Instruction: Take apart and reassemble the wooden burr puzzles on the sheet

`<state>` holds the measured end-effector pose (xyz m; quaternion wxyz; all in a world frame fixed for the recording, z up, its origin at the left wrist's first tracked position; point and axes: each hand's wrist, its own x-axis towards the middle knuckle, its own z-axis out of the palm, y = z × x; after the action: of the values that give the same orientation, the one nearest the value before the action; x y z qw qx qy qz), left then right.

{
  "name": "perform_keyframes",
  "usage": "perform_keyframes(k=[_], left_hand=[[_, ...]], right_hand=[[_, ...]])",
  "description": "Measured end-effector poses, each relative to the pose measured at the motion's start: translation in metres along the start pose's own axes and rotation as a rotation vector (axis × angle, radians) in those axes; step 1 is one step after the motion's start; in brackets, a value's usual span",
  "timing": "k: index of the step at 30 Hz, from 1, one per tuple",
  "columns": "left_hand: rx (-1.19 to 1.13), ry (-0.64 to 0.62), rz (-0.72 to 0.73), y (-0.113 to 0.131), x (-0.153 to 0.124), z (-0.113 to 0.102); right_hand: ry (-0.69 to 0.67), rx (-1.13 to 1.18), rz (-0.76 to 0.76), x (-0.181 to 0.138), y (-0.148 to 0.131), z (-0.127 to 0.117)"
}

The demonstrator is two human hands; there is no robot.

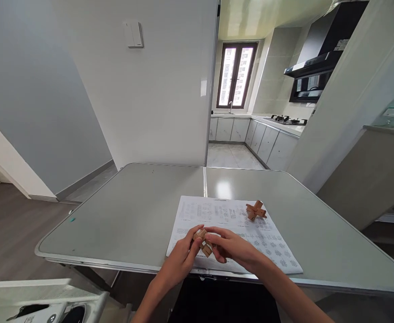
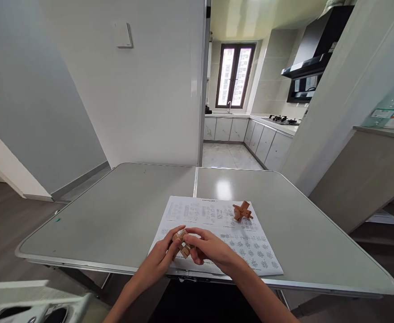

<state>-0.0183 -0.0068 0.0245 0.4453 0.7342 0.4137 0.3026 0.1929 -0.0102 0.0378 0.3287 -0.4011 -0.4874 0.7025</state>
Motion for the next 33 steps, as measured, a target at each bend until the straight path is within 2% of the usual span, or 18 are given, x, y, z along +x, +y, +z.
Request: perform_keyframes(k=[4, 11, 14, 17, 21, 25, 29, 33], left_hand=[[0.053, -0.034, -0.013, 0.007, -0.001, 0.0], [0.149, -0.026, -0.006, 0.016, -0.003, -0.002], [0.16, -0.017, 0.004, 0.018, -0.004, -0.003], [0.149, 0.002, 0.003, 0.018, -0.005, -0.002], [0.134, -0.007, -0.014, 0.018, -0.006, 0.001], [0.143, -0.037, -0.032, 0.02, -0.01, 0.0], [0.127, -0.061, 0.0, 0.022, -0.015, -0.001], [0.215, -0.043, 0.065, 0.019, -0.013, 0.005]], right_hand=[[-0.107, 0.141, 0.059, 0.001, 0.005, -0.006], [-0.141, 0.359, 0.046, 0.005, 0.017, -0.002], [-0.112, 0.37, 0.0, 0.005, 0.021, 0.002], [-0.015, 0.325, -0.024, 0.004, 0.024, 0.007], [0.126, 0.199, -0.061, -0.002, 0.022, 0.018], [0.202, 0.055, -0.125, -0.009, 0.013, 0.029], [0.196, 0.108, -0.146, -0.011, 0.01, 0.031], [0.156, 0.223, -0.124, -0.007, 0.017, 0.028]])
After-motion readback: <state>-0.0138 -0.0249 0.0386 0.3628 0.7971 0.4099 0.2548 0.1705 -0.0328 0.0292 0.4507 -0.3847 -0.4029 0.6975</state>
